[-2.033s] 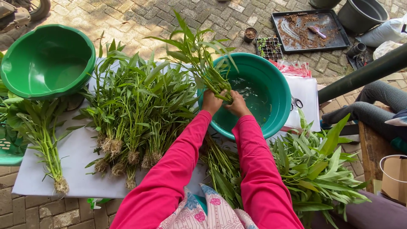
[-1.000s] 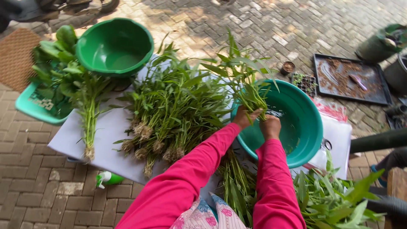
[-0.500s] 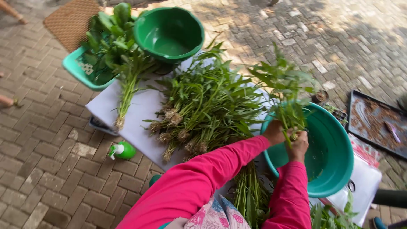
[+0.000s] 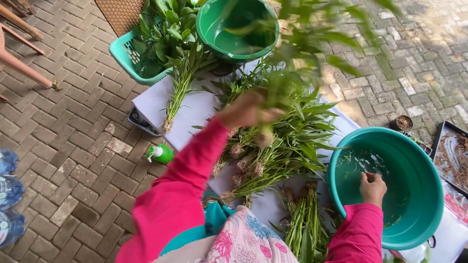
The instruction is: Wash and sort bundles of green leafy vegetables in a basin of water.
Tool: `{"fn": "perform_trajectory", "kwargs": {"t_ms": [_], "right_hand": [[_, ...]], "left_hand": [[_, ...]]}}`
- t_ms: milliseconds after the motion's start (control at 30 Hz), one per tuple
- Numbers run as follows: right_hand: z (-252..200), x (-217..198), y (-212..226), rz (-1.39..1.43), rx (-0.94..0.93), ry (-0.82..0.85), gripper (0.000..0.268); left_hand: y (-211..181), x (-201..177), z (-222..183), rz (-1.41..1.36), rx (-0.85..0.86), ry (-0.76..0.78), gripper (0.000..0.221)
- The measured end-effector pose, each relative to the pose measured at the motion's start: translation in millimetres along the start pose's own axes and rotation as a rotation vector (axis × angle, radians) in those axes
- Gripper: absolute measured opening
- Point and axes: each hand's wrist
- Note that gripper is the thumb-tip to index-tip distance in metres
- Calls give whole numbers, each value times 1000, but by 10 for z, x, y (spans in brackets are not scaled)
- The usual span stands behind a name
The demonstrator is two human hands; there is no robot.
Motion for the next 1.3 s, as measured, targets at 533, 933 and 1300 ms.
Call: {"fn": "perform_trajectory", "kwargs": {"t_ms": [533, 933, 1300], "right_hand": [[-81, -70, -125, -196, 158, 200, 27], [-121, -50, -172, -220, 179, 228, 28], [-108, -69, -122, -214, 171, 243, 28]], "left_hand": [[2461, -1564, -1652, 760, -1144, -358, 79], [1937, -1340, -1669, 750, -1169, -391, 99], [1596, -402, -1273, 393, -873, -273, 36]]}}
Point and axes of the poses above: each hand's wrist, its own z-axis towards the middle knuckle, its own x-axis out of the palm, y = z × x, and after that the axes turned 15 degrees about -x, right-handed
